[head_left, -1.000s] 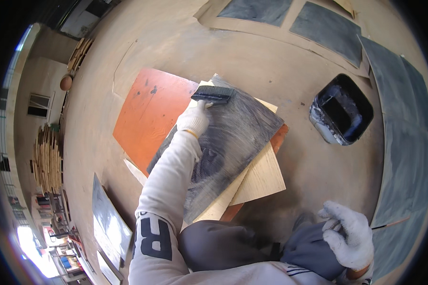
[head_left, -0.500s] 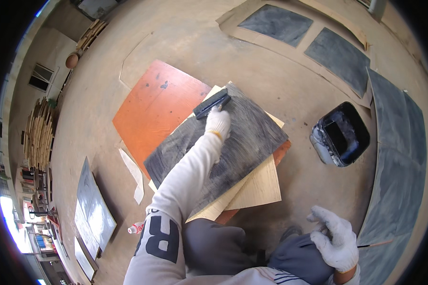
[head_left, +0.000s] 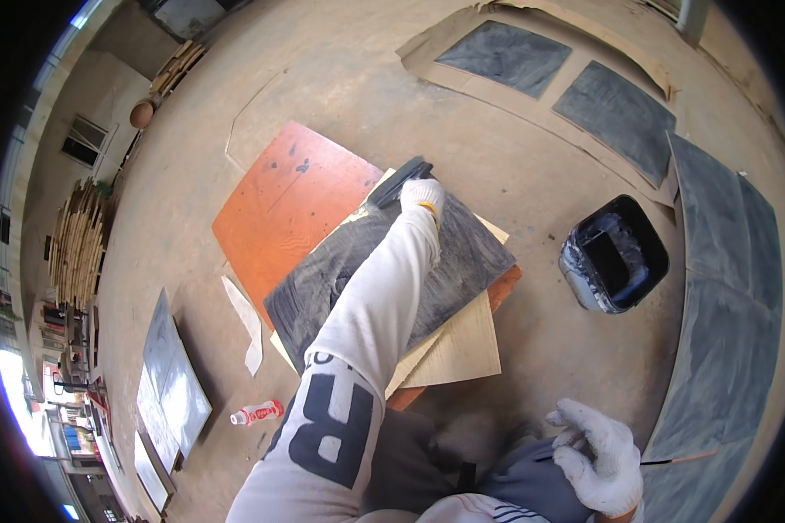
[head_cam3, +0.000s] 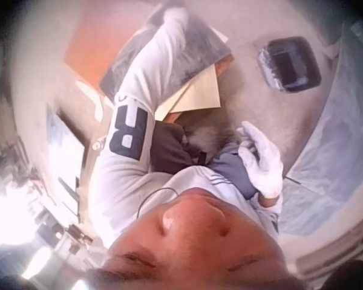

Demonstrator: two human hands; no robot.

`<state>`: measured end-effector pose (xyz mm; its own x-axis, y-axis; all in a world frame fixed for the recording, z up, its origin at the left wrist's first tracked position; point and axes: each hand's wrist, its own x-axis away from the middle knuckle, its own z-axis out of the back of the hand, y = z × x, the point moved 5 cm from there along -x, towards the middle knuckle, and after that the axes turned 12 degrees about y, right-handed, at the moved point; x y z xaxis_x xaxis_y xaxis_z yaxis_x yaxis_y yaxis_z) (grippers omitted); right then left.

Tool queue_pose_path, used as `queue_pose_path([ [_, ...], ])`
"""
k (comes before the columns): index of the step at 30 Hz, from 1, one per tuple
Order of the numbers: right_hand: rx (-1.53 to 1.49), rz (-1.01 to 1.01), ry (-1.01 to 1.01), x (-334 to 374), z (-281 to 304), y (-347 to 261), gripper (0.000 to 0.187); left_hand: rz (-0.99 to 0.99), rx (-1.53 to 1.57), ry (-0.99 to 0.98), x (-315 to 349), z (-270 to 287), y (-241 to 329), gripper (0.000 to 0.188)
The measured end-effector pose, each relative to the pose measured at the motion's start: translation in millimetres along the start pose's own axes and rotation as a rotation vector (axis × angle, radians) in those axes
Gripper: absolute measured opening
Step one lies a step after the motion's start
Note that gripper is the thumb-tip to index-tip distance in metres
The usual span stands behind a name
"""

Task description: The person sits on the floor and applies a dark finish to rectangular wood pieces using a brush. They repeatedly dip the brush into a container, spread the finish evenly across each piece, and set finished pieces aside on the floor.

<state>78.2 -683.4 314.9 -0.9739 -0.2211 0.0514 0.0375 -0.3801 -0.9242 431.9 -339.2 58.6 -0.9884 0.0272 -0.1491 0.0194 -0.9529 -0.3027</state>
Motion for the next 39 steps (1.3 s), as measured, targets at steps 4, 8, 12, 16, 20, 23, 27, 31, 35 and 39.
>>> queue_pose_path([
  [4,-0.047,0.023,-0.065,0,3,4,0.058,0.119,0.069,-0.057,31,-4,-29,0.024],
  [8,-0.03,0.039,-0.06,2,15,7,0.058,0.945,0.986,-0.125,92,-19,-61,0.038],
  [12,-0.101,0.064,-0.084,2,18,10,0.059,1.175,1.107,-0.141,163,-20,-153,0.05],
  [16,-0.096,0.057,-0.095,4,14,7,0.061,1.141,1.169,-0.123,176,-10,-144,0.034],
  [20,-0.168,0.187,-0.199,-3,-5,-3,0.062,0.895,0.983,0.033,160,-8,-161,0.027],
  [23,-0.105,0.19,-0.176,-5,-3,2,0.061,1.008,1.161,0.011,169,-10,-124,0.027],
  [27,-0.085,0.181,-0.142,0,8,2,0.062,1.194,1.212,-0.065,226,-12,-173,0.038],
  [31,-0.074,0.229,-0.116,7,11,3,0.063,1.23,1.198,-0.018,242,-32,-223,0.04],
  [35,-0.03,0.225,-0.101,6,13,3,0.063,1.094,1.304,-0.147,181,-6,-138,0.041],
  [39,-0.058,0.247,-0.124,5,5,1,0.062,0.886,1.121,-0.1,136,6,-102,0.04],
])
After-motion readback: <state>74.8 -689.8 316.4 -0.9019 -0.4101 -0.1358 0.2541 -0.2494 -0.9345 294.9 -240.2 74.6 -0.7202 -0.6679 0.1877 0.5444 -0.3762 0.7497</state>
